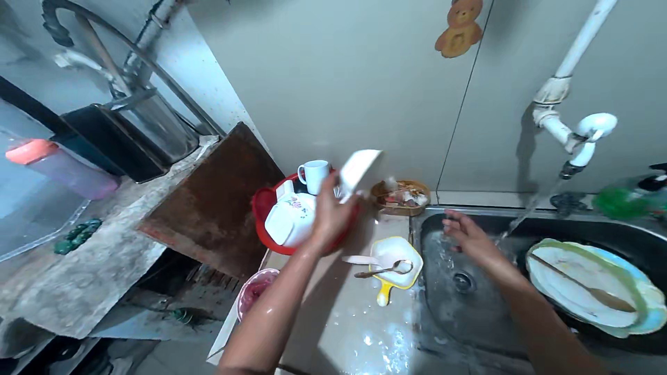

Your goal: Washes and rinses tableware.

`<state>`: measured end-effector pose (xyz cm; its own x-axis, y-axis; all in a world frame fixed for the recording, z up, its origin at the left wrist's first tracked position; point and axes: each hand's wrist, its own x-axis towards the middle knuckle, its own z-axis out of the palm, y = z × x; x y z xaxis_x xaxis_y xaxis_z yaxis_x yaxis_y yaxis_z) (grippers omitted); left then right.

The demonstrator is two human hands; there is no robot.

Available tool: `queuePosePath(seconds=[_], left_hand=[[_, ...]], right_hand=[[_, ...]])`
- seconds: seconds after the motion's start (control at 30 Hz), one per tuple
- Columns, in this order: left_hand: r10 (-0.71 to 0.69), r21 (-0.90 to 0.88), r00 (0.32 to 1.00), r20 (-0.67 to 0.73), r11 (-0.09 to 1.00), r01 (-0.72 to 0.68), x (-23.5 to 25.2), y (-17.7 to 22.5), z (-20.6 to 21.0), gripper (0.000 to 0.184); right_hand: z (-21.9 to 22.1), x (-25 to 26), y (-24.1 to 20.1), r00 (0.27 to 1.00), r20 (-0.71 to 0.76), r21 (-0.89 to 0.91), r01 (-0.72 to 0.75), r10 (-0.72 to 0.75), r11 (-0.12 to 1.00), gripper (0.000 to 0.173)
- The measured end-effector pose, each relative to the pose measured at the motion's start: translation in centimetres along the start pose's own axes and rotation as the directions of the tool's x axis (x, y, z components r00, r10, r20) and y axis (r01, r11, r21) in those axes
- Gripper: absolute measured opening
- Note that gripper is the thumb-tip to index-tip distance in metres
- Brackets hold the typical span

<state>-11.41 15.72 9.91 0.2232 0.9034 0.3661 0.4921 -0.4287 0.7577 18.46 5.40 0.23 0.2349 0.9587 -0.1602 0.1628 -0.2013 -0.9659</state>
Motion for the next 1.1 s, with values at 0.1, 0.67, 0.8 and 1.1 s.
queuePosePath(seconds=[0.1,0.67,0.8,1.1], left_hand=[[-0.022,0.302,0.972,-0.235,0.949,0.094,-1.0,-2.7,-6.8,0.067],[-0.411,0.393,0.804,-0.430,0.716,0.577,-4.3,-11.2,-7.8,0.091],[-0.223,0.468,0.875,-0.430,0.773,0.428,-4.4,-9.8,-7.1,0.088],[0.115,0.495,0.774,0.623,0.708,-0.504,-2.8,3.8,10.6,0.038]], right_hand=[[2.7,-0.7,1.9,0.969,0.159,-0.480,0.241,-0.187,0.844,0.045],[11.4,0.7,3.6,0.888,0.454,-0.742,0.424,-0.077,0.520,0.042],[11.2,0.4,4.6,0.874,0.479,-0.735,0.450,-0.081,0.507,0.018],[0.3,-0.8,0.2,0.917,0.147,-0.599,0.381,-0.371,0.704,0.021]])
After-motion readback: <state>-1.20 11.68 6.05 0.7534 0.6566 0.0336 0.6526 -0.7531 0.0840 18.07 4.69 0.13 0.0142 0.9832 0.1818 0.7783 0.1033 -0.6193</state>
